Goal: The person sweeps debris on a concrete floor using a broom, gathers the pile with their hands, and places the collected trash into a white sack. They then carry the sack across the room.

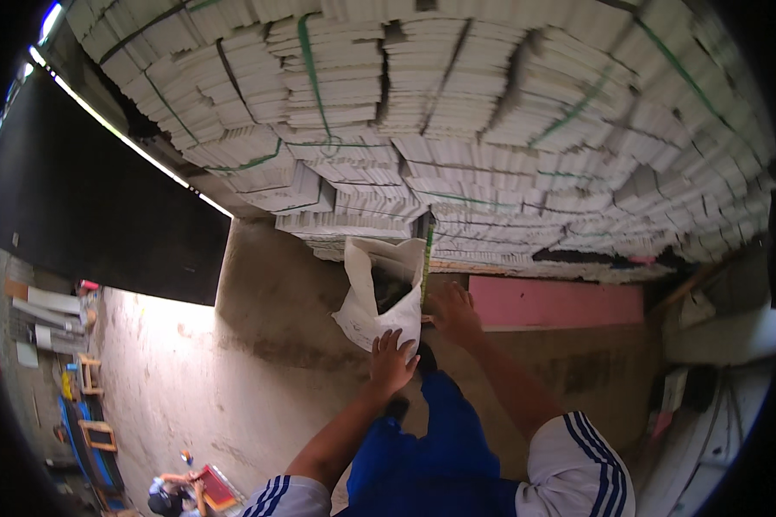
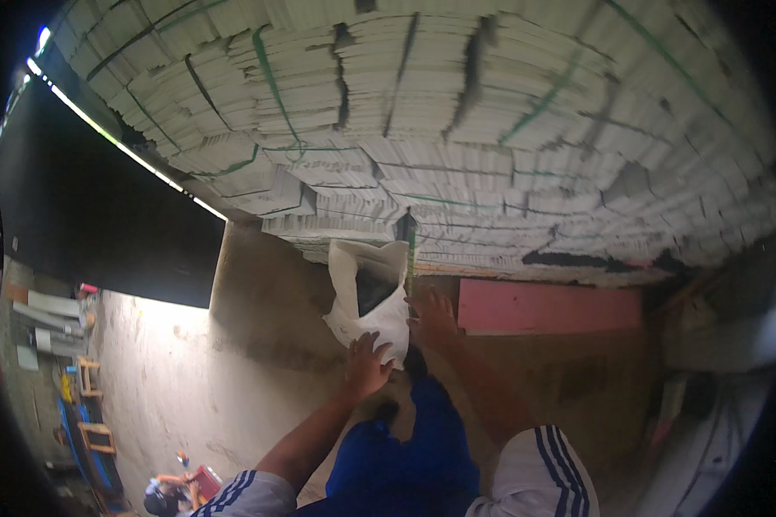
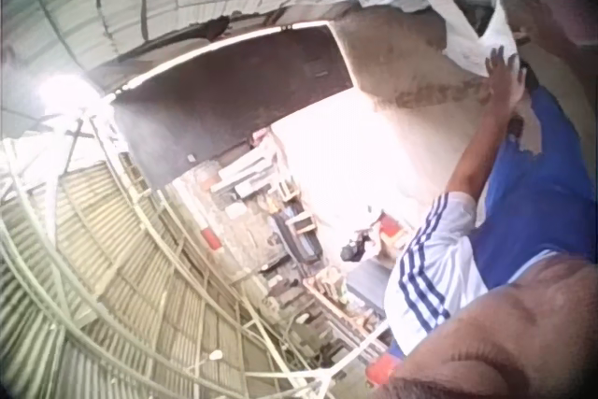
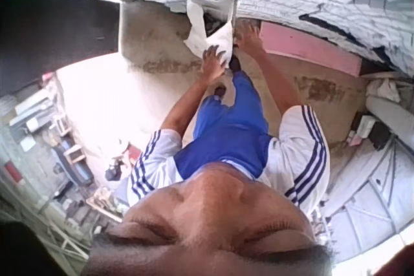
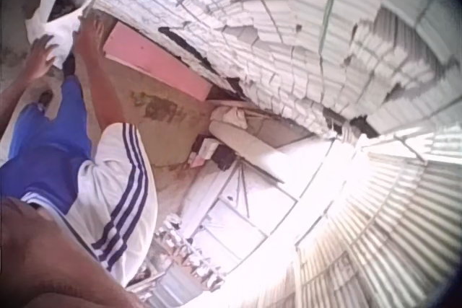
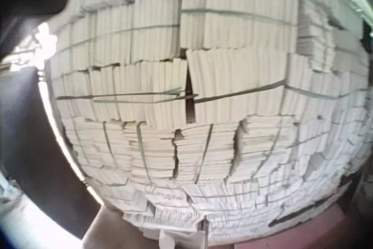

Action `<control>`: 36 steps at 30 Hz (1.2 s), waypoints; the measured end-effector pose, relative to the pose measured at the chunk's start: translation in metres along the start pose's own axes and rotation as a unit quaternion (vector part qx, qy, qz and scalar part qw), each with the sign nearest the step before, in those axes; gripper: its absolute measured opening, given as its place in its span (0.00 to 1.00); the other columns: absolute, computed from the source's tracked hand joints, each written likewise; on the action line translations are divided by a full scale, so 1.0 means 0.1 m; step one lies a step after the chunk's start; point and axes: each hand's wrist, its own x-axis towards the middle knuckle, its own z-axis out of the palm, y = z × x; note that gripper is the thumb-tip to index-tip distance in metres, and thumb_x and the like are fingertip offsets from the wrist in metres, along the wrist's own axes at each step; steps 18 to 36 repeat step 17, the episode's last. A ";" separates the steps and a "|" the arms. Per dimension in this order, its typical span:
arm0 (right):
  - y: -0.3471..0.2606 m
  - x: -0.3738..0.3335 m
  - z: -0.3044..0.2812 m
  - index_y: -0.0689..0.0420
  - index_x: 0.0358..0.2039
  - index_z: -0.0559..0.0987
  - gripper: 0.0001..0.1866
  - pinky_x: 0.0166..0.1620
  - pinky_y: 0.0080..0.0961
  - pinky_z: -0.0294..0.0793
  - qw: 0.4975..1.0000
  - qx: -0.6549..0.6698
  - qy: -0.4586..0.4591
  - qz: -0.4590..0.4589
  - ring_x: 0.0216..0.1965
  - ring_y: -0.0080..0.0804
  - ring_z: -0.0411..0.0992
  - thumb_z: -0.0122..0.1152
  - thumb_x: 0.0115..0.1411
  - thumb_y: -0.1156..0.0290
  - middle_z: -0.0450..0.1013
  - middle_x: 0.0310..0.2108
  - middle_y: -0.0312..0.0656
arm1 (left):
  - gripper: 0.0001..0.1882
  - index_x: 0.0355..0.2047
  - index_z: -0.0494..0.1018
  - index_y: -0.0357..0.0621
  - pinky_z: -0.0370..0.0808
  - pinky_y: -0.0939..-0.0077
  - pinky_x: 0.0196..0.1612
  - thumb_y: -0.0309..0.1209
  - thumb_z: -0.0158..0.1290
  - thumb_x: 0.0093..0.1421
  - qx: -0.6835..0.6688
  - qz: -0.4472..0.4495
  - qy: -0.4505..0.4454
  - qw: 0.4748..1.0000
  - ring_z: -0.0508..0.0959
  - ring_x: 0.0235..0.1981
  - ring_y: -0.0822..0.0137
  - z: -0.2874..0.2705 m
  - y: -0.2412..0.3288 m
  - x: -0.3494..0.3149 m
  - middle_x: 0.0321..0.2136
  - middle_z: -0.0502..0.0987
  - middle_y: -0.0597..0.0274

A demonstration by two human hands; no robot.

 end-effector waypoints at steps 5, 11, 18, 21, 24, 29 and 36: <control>-0.91 -0.63 -1.69 0.55 0.55 0.78 0.28 0.60 0.46 0.68 0.975 0.091 0.191 -0.071 0.59 0.53 0.69 0.73 0.52 0.70 0.73 0.57 0.51 | 0.21 0.47 0.79 0.48 0.67 0.52 0.60 0.47 0.60 0.59 -0.072 0.085 -0.122 0.986 0.74 0.56 0.54 -0.06 0.22 -0.69 0.49 0.77 0.57; -2.01 -1.90 -3.46 0.61 0.53 0.77 0.31 0.58 0.41 0.70 0.889 0.167 0.415 -0.096 0.55 0.49 0.72 0.76 0.50 0.62 0.74 0.53 0.52 | 0.22 0.49 0.79 0.50 0.66 0.52 0.62 0.50 0.57 0.62 -0.040 0.127 -0.269 0.954 0.72 0.58 0.52 -0.11 0.30 -1.70 0.52 0.77 0.57; -2.86 -3.92 -4.46 0.63 0.67 0.60 0.51 0.66 0.55 0.59 0.834 0.025 0.508 -0.215 0.64 0.50 0.64 0.62 0.58 0.35 0.63 0.64 0.56 | 0.23 0.51 0.78 0.51 0.64 0.51 0.64 0.51 0.55 0.64 0.000 0.218 -0.378 0.900 0.70 0.60 0.51 -0.10 0.85 -2.24 0.54 0.76 0.57; -2.86 -3.92 -4.46 0.63 0.67 0.60 0.51 0.66 0.55 0.59 0.834 0.025 0.508 -0.215 0.64 0.50 0.64 0.62 0.58 0.35 0.63 0.64 0.56 | 0.23 0.51 0.78 0.51 0.64 0.51 0.64 0.51 0.55 0.64 0.000 0.218 -0.378 0.900 0.70 0.60 0.51 -0.10 0.85 -2.24 0.54 0.76 0.57; -2.86 -3.92 -4.46 0.63 0.67 0.60 0.51 0.66 0.55 0.59 0.834 0.025 0.508 -0.215 0.64 0.50 0.64 0.62 0.58 0.35 0.63 0.64 0.56 | 0.23 0.51 0.78 0.51 0.64 0.51 0.64 0.51 0.55 0.64 0.000 0.218 -0.378 0.900 0.70 0.60 0.51 -0.10 0.85 -2.24 0.54 0.76 0.57; -2.86 -3.92 -4.46 0.63 0.67 0.60 0.51 0.66 0.55 0.59 0.834 0.025 0.508 -0.215 0.64 0.50 0.64 0.62 0.58 0.35 0.63 0.64 0.56 | 0.23 0.51 0.78 0.51 0.64 0.51 0.64 0.51 0.55 0.64 0.000 0.218 -0.378 0.900 0.70 0.60 0.51 -0.10 0.85 -2.24 0.54 0.76 0.57; -2.86 -3.92 -4.46 0.63 0.67 0.60 0.51 0.66 0.55 0.59 0.834 0.025 0.508 -0.215 0.64 0.50 0.64 0.62 0.58 0.35 0.63 0.64 0.56 | 0.23 0.51 0.78 0.51 0.64 0.51 0.64 0.51 0.55 0.64 0.000 0.218 -0.378 0.900 0.70 0.60 0.51 -0.10 0.85 -2.24 0.54 0.76 0.57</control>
